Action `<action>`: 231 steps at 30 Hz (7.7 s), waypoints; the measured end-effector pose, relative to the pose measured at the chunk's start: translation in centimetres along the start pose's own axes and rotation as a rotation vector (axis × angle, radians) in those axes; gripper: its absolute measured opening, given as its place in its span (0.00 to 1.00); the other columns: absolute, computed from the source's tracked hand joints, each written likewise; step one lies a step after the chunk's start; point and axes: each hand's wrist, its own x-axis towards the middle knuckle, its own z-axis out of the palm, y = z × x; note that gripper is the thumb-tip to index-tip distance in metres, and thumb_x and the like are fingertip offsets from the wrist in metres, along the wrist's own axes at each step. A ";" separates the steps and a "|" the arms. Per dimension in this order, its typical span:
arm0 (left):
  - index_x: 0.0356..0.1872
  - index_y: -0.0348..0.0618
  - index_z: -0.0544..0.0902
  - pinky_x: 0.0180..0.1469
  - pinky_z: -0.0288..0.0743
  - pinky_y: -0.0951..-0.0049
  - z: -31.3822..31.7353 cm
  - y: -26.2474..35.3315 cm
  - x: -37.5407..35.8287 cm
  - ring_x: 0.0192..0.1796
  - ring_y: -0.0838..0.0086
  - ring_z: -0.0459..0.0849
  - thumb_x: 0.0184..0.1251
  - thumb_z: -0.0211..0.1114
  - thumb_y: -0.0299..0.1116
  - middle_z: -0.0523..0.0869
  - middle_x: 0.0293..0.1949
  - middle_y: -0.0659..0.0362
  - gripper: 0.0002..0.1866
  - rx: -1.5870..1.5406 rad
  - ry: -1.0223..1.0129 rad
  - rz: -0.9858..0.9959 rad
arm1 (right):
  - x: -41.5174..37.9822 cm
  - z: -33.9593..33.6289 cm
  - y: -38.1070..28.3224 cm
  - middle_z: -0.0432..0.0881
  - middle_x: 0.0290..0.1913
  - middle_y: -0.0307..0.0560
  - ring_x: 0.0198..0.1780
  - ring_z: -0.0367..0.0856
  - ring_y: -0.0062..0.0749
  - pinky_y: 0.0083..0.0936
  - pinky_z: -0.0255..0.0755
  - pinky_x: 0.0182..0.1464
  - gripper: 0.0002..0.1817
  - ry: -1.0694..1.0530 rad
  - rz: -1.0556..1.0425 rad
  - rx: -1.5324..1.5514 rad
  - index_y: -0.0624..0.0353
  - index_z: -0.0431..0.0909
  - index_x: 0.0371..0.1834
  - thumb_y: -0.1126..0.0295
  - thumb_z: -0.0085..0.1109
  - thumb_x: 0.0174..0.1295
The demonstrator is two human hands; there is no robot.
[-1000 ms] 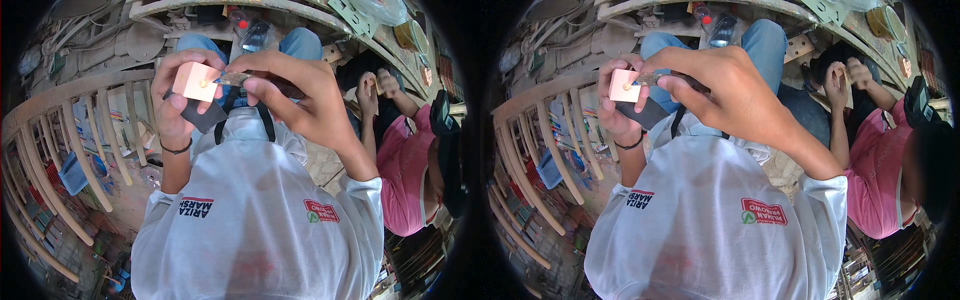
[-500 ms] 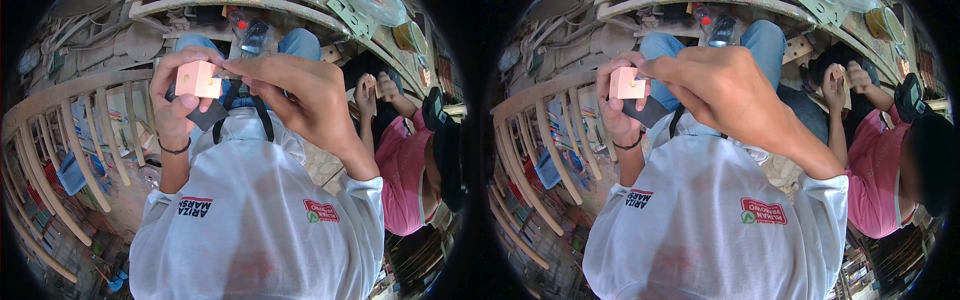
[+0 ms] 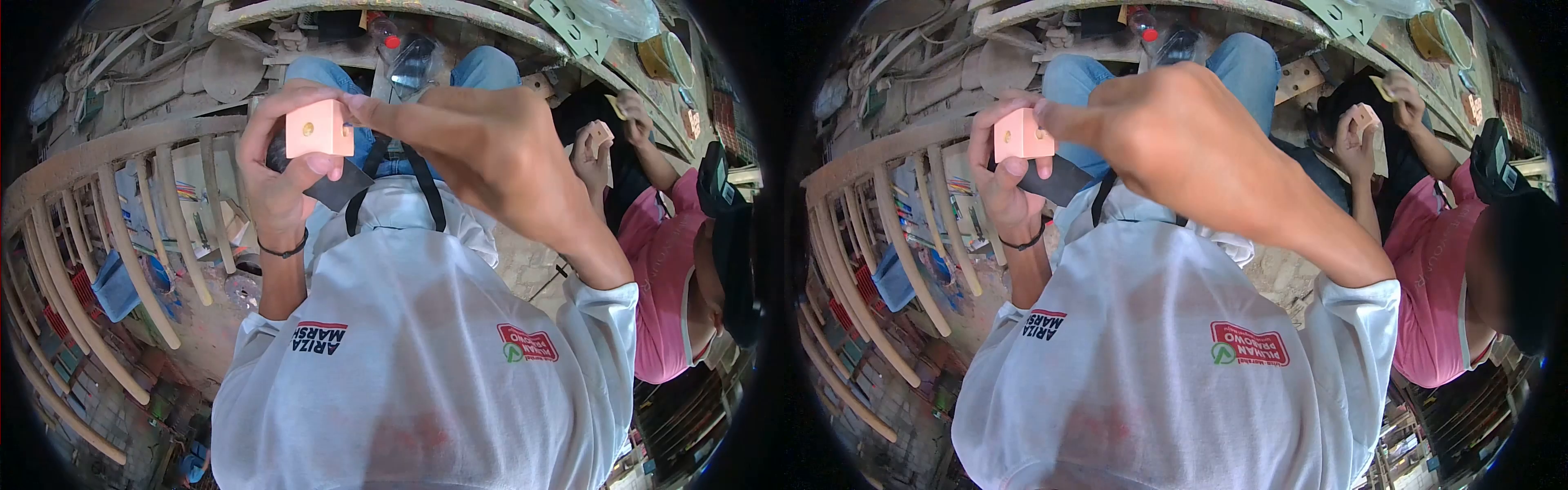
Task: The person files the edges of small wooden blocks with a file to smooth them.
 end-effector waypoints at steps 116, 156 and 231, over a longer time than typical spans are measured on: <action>0.49 0.36 0.77 0.39 0.71 0.75 -0.2 0.3 1.2 0.37 0.70 0.79 0.46 0.69 0.22 0.79 0.36 0.54 0.24 0.532 -0.266 0.245 | 2.3 -1.6 2.5 0.82 0.31 0.53 0.31 0.82 0.46 0.34 0.73 0.31 0.14 -0.231 -0.116 0.107 0.62 0.78 0.45 0.80 0.61 0.53; 0.57 0.38 0.73 0.46 0.76 0.72 0.0 -2.3 0.1 0.44 0.69 0.82 0.52 0.69 0.23 0.83 0.48 0.48 0.27 0.488 -0.080 0.282 | 0.9 2.4 1.9 0.79 0.32 0.45 0.26 0.73 0.21 0.22 0.67 0.27 0.14 0.160 0.399 0.539 0.61 0.76 0.48 0.70 0.58 0.58; 0.42 0.32 0.76 0.42 0.71 0.79 -0.7 -1.6 -0.9 0.39 0.77 0.78 0.56 0.61 0.48 0.80 0.37 0.57 0.25 0.142 -0.099 -0.253 | 0.1 0.7 1.3 0.76 0.27 0.49 0.27 0.78 0.44 0.35 0.70 0.26 0.12 -0.052 -0.085 -0.005 0.56 0.82 0.36 0.78 0.62 0.46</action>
